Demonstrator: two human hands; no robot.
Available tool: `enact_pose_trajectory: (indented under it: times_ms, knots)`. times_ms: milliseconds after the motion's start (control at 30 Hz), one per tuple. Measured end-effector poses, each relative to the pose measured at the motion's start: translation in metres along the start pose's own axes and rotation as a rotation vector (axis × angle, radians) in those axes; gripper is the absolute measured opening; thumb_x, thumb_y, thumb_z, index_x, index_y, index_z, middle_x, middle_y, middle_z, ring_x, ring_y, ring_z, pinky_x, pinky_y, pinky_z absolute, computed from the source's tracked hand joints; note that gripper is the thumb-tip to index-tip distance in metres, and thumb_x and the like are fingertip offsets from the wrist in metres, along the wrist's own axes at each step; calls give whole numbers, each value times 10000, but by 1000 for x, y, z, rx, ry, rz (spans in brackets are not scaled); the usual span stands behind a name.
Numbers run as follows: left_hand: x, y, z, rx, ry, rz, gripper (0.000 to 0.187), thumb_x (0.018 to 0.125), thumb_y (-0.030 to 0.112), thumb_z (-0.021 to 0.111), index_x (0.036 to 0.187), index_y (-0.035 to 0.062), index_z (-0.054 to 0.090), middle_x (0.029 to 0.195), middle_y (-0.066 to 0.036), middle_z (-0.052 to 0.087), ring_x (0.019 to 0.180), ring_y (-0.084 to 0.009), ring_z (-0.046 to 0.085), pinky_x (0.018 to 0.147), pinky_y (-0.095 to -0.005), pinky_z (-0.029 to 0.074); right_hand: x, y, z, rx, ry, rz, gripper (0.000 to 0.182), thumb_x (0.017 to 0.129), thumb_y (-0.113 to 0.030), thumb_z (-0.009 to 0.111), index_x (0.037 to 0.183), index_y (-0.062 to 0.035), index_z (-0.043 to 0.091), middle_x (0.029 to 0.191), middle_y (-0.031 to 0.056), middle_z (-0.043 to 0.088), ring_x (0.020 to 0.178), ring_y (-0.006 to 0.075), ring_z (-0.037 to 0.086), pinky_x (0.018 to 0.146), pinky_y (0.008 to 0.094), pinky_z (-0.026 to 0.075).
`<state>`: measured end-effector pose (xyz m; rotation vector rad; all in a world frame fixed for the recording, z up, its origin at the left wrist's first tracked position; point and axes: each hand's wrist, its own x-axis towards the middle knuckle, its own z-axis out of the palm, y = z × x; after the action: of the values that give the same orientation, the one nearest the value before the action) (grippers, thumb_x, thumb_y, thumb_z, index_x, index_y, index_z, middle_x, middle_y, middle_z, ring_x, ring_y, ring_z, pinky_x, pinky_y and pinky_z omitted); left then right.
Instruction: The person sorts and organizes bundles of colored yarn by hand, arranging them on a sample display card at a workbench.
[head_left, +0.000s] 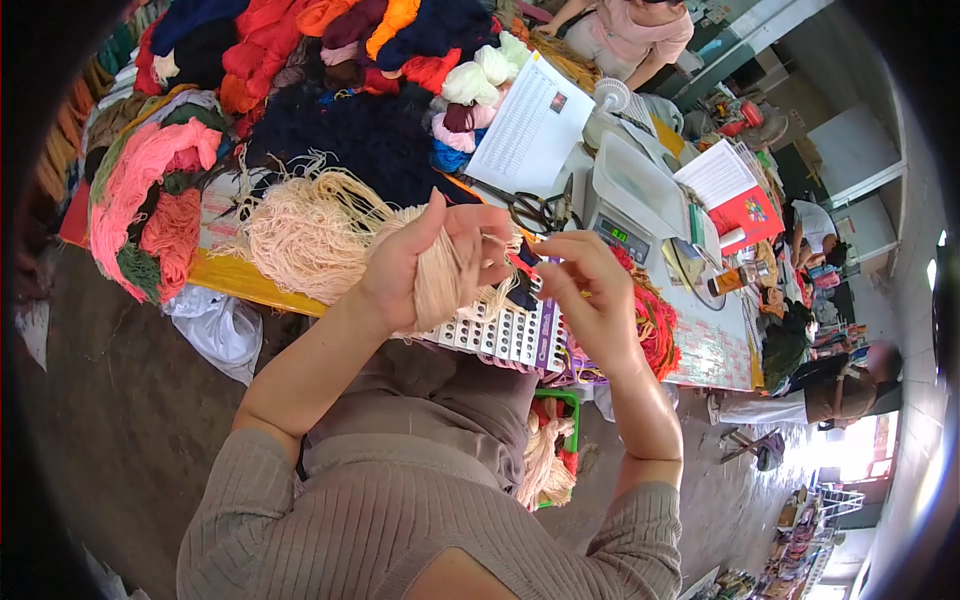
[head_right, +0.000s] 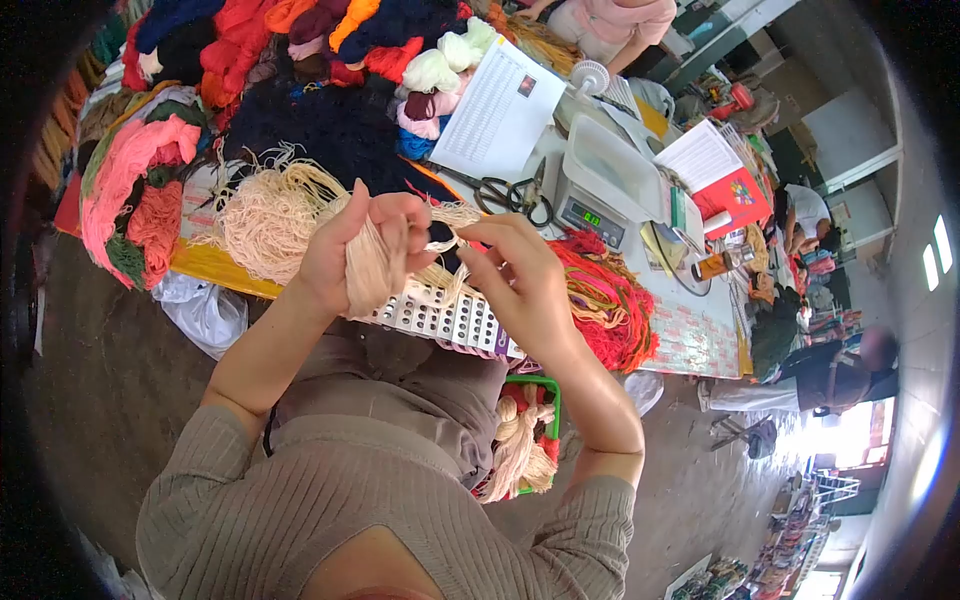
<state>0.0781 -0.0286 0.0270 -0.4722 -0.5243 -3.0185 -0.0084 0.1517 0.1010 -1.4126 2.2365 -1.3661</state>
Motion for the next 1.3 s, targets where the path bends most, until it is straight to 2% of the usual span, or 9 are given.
enact_pose_trajectory:
  times_ms: [33, 200, 233, 300, 500, 900, 1033, 1167, 1300]
  knots:
    - [2, -2, -1, 85, -76, 36, 554, 977, 443, 258, 1225, 17, 510, 1261, -127, 484, 1084, -224, 524, 1011, -417, 373, -1, -3, 1, 39, 21, -1, 152, 832, -30, 601, 977, 15, 608, 940, 108, 579, 707, 174, 598, 599, 256, 468]
    - [3, -17, 6, 550, -126, 107, 539, 988, 410, 249, 1285, 10, 454, 1379, -102, 348, 1269, -206, 353, 1046, -376, 300, 6, -4, 37, -108, -55, -124, 133, 808, -59, 636, 928, -3, 617, 853, 116, 581, 705, 242, 573, 609, 315, 456]
    - [4, -19, 4, 682, -137, 159, 536, 989, 406, 251, 1298, 12, 442, 1376, -100, 353, 1269, -202, 353, 1044, -372, 303, 7, 9, 47, -71, -38, -170, 108, 815, -30, 635, 912, 10, 613, 779, 66, 542, 630, 123, 519, 545, 248, 415]
    - [-5, -13, 5, 893, 12, 123, 559, 984, 425, 250, 1321, 8, 406, 1355, -104, 382, 1254, -202, 377, 1045, -364, 307, 11, 11, 51, -34, -38, -224, 105, 810, -29, 636, 903, 6, 603, 768, 52, 536, 638, 107, 512, 542, 232, 405]
    - [-2, -10, 0, 177, 92, -78, 623, 960, 476, 264, 1323, -20, 372, 1244, -102, 493, 1134, -159, 501, 970, -298, 420, 7, 13, 43, 79, 22, -55, 52, 815, 1, 595, 811, 4, 543, 782, 20, 522, 613, 47, 502, 533, 196, 403]
    - [-1, -3, 0, 272, 44, -11, 723, 921, 558, 307, 1365, -12, 330, 1340, -115, 429, 1254, -201, 393, 1057, -358, 308, -2, 11, 36, 485, -24, 178, 54, 824, 0, 596, 845, 10, 548, 790, 44, 524, 667, 87, 520, 561, 228, 421]
    - [2, -3, 7, 479, -139, 120, 757, 906, 570, 344, 1383, -14, 292, 1457, -136, 263, 1328, -223, 292, 1089, -361, 253, 0, 9, 38, 61, -180, -342, 117, 825, -30, 623, 935, 4, 599, 872, 90, 586, 759, 155, 563, 613, 257, 447]
    - [4, 6, 21, 226, -121, 120, 501, 938, 509, 331, 1197, 169, 591, 1505, -157, 101, 1356, -315, 230, 1044, -453, 327, -7, 6, 33, 227, -92, -31, 124, 871, -41, 581, 980, 16, 596, 860, 73, 587, 685, 128, 554, 607, 242, 451]
    - [6, 6, 11, 55, -196, 96, 499, 935, 520, 325, 1190, 186, 595, 1505, -159, 102, 1357, -323, 224, 1026, -475, 345, -6, 5, 29, 288, -17, 48, 143, 904, -55, 547, 1015, 27, 587, 829, 51, 589, 654, 93, 540, 592, 225, 441]
